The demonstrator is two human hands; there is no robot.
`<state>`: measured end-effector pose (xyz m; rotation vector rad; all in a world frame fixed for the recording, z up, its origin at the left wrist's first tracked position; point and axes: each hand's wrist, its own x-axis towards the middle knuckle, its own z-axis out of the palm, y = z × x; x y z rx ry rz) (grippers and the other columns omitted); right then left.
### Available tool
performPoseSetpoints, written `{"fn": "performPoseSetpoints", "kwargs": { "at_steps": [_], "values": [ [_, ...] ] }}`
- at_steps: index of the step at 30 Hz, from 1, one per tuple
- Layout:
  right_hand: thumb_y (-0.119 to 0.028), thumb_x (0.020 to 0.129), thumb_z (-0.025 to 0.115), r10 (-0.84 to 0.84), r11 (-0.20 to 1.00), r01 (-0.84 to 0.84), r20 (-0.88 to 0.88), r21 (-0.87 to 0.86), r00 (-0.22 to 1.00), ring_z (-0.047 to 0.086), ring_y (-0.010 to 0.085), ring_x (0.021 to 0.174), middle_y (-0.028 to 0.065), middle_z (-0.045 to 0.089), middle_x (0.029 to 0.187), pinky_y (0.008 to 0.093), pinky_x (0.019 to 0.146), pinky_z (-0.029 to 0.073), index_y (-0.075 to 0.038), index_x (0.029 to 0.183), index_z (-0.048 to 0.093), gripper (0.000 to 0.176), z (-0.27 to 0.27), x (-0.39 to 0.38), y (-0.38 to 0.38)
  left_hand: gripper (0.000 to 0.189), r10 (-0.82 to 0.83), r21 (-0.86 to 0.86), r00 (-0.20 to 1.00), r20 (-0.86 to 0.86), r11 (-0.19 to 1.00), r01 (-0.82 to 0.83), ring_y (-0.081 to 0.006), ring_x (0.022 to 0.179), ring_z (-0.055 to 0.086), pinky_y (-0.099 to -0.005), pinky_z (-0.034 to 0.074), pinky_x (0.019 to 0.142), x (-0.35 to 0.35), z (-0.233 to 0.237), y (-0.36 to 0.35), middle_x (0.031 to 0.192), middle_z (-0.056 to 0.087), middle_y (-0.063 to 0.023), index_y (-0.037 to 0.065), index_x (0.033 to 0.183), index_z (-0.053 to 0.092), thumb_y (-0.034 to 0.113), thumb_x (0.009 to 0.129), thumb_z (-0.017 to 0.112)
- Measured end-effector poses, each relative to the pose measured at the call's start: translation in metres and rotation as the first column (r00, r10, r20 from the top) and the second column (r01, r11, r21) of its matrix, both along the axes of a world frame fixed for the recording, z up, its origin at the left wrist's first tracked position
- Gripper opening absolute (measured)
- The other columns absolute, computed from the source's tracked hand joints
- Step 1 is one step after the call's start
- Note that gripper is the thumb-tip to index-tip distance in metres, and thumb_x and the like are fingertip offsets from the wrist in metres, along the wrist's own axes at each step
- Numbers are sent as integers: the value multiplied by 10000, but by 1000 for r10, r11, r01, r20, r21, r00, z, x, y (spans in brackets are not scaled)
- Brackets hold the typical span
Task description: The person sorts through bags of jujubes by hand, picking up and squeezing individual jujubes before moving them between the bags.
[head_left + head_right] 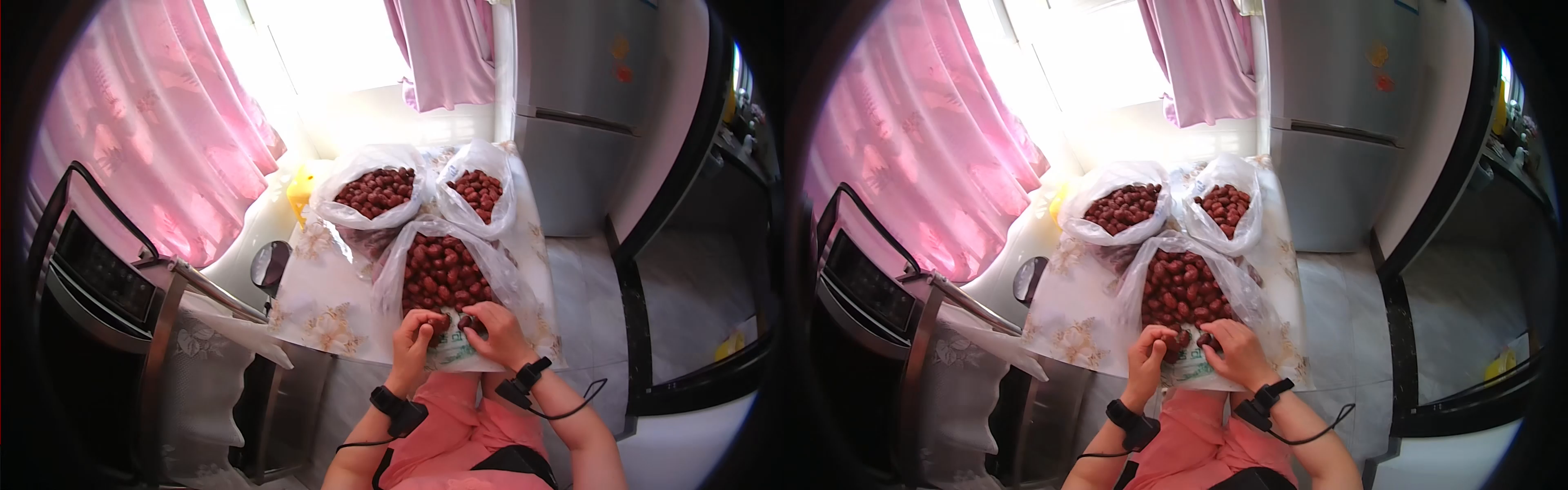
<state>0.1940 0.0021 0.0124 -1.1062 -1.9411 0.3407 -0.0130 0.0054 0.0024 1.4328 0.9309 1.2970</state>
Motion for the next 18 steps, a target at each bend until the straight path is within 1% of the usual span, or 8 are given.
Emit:
{"fn": "performPoseSetpoints", "kwargs": {
  "at_steps": [1,2,5,7,12,15,17,18],
  "values": [
    [-80,759,687,-3,1000,3,-1,7,1000,628,336,911,133,645,994,411,806,505,-51,1096,596,350,0,0,0,247,2,-15,1000,25,1000,-1,-129,955,555,-255,434,854,-8,-3,2,1026,584,-43,0,1040,626,234,1012,551],
    [-86,761,686,-1,1000,1,6,7,1000,627,333,907,130,644,989,410,802,504,-50,1091,596,344,1,0,0,409,11,54,1000,24,998,-13,-88,866,532,-242,430,804,-17,4,6,964,573,-24,28,1028,592,433,996,547],
    [-93,761,688,0,1000,0,35,-1,999,628,331,909,129,645,991,409,804,504,-52,1088,599,341,1,1,-1,461,25,77,996,88,997,-32,-102,862,546,-260,442,803,-62,33,16,947,571,-26,39,1019,580,496,967,551],
    [-98,764,690,-3,1000,3,34,-4,999,629,331,910,129,644,990,411,807,504,-54,1088,600,340,3,1,-3,432,74,126,995,66,989,-82,-104,837,554,-264,461,800,-101,53,33,905,567,-14,54,1038,575,481,968,566],
    [-105,763,698,1,1000,-1,43,-8,999,629,333,922,132,643,999,416,821,506,-54,1101,600,356,3,0,-2,441,188,184,975,-121,969,-164,-89,815,551,-255,455,781,-173,123,49,844,561,7,54,1035,586,489,963,570],
    [-105,759,700,-5,1000,5,52,2,999,628,333,943,134,638,1018,416,835,509,-54,1109,597,368,4,0,-1,429,180,182,975,-127,971,-156,-79,808,548,-243,451,773,-189,159,58,840,554,15,52,1039,589,475,975,562],
    [-111,763,703,-2,1000,2,27,-9,1000,627,333,955,136,635,1027,413,831,511,-52,1113,594,371,5,0,0,426,186,212,958,-218,967,-140,-78,802,545,-234,448,764,-186,191,64,838,550,19,49,1037,589,470,981,556],
    [-111,763,703,3,1000,-2,32,-9,999,627,333,955,136,635,1027,413,831,511,-52,1113,594,371,4,0,0,458,144,220,947,-288,972,-81,-95,802,538,-253,439,778,-182,207,66,858,566,-10,28,1052,578,479,985,534]
  ]
}}
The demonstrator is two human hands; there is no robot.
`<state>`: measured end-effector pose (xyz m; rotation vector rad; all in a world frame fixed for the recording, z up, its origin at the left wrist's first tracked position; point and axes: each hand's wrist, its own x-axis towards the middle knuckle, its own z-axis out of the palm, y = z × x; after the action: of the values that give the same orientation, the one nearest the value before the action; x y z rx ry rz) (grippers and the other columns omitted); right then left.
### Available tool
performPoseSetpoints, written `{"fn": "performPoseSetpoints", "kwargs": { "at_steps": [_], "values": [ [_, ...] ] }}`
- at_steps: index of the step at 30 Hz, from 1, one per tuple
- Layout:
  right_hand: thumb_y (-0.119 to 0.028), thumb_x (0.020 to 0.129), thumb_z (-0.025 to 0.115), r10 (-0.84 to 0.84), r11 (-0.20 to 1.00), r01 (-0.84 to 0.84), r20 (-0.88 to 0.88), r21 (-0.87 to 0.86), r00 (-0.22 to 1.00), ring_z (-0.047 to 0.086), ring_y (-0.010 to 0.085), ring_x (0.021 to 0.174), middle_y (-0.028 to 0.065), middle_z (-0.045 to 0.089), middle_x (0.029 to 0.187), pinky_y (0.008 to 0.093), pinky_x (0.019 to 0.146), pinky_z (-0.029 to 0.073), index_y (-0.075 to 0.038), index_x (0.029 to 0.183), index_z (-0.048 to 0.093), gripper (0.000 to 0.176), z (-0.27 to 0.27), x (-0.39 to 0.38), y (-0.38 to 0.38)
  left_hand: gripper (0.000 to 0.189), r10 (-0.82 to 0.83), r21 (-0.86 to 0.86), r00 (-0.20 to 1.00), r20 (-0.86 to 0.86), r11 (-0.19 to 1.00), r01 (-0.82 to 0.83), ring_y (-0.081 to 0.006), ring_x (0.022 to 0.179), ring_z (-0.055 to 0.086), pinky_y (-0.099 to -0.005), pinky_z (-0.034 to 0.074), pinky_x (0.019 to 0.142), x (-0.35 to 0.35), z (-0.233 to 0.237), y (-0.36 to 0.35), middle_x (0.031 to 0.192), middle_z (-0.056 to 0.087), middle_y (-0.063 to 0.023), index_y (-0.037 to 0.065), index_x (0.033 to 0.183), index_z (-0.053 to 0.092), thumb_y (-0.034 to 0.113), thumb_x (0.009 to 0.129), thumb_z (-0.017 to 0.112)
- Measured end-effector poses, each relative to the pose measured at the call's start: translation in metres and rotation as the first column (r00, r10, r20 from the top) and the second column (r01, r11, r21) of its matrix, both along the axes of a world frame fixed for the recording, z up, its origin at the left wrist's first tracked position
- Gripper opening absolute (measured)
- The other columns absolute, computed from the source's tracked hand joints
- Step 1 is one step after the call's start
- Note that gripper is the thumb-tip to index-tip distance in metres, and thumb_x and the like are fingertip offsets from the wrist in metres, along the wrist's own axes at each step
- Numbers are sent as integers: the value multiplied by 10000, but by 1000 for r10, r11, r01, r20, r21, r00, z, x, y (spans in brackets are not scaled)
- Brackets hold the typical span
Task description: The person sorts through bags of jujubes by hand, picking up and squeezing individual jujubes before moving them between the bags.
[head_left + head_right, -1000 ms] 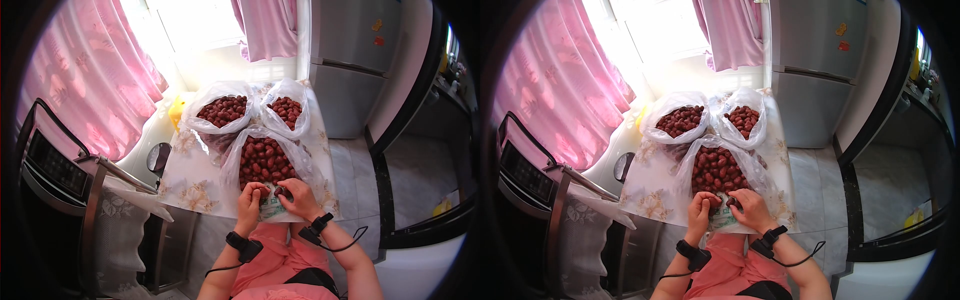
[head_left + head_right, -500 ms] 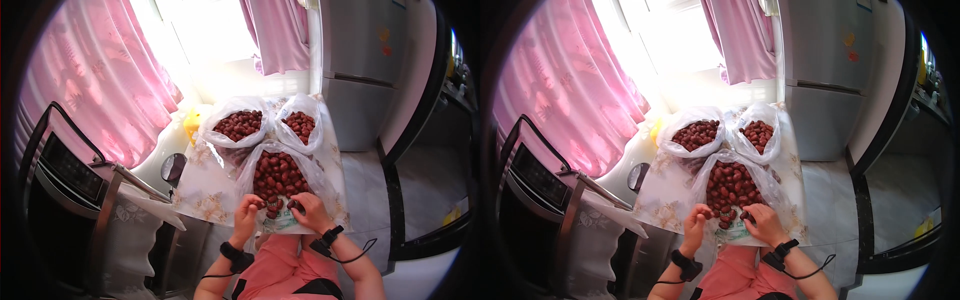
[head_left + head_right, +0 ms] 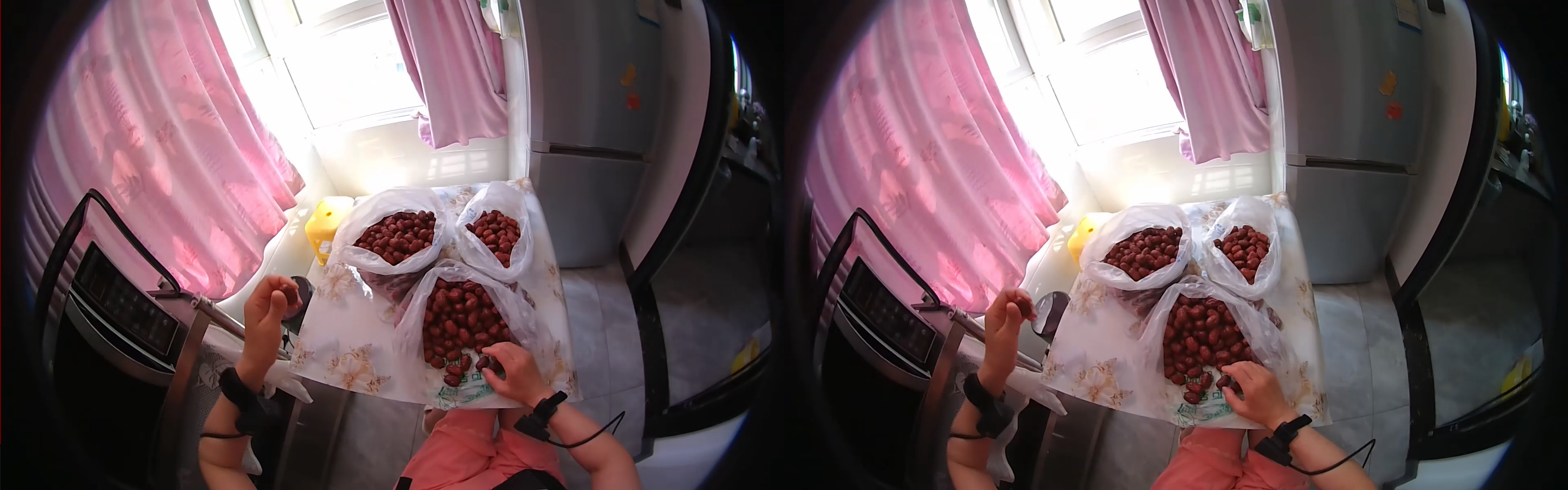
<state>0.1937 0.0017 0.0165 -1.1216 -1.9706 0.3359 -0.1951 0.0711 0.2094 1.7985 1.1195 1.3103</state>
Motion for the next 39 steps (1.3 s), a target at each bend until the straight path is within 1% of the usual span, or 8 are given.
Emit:
{"fn": "performPoseSetpoints", "kwargs": {
  "at_steps": [11,13,15,19,23,29,35,39],
  "values": [
    [-178,801,755,-129,991,124,-133,-46,983,621,356,957,163,625,1041,421,835,512,-41,1137,579,404,0,-2,-2,294,-394,17,899,-189,914,405,-81,849,565,-250,460,776,94,96,68,897,607,-2,2,1077,594,285,1032,528],
    [-186,802,758,-135,991,130,-135,-43,982,620,356,955,163,624,1044,419,831,512,-38,1140,575,412,-5,-2,-2,244,-425,6,884,-193,901,434,-92,867,580,-254,469,781,112,75,97,915,618,2,9,1074,605,241,1020,547],
    [-195,803,761,-154,988,151,-136,-32,979,620,356,953,163,623,1048,417,828,512,-36,1143,572,420,-4,0,2,186,-218,93,877,-429,955,282,-110,860,594,-271,481,773,120,37,125,917,632,-6,26,1052,630,194,978,598],
    [-208,815,753,-172,984,166,-114,-57,979,622,349,945,160,616,1038,414,819,512,-31,1140,574,412,-2,-1,-1,177,-26,204,800,-599,961,185,-170,823,631,-313,506,731,116,-36,164,937,654,-62,31,993,668,103,836,707],
    [-222,818,741,-130,990,136,-154,32,980,612,357,964,169,604,1039,421,824,512,-21,1122,574,400,-15,1,3,247,29,187,847,-531,979,83,-213,823,651,-331,531,736,103,-76,191,959,643,-106,30,1017,665,18,779,730],
    [-204,804,734,-102,991,116,-206,59,973,608,364,942,162,600,1007,418,817,501,-19,1070,566,365,-24,5,5,386,-19,144,790,-612,980,135,-225,1078,606,-327,510,850,104,-81,156,1240,565,-81,47,1226,583,-7,850,647],
    [-220,814,729,-89,988,116,-236,105,968,598,352,886,144,584,949,419,781,492,-25,1043,564,344,-27,5,9,357,-234,-16,803,-548,963,269,-187,1044,609,-298,489,812,143,-62,67,1206,594,-72,45,1186,602,-20,838,645],
    [-212,814,719,-91,989,115,-232,96,969,602,352,895,144,586,950,422,792,492,-30,1040,561,331,-27,5,8,191,-471,-92,674,-569,851,517,-178,979,617,-288,476,771,168,-54,16,1045,648,-86,7,998,639,-36,811,639]
  ]
}}
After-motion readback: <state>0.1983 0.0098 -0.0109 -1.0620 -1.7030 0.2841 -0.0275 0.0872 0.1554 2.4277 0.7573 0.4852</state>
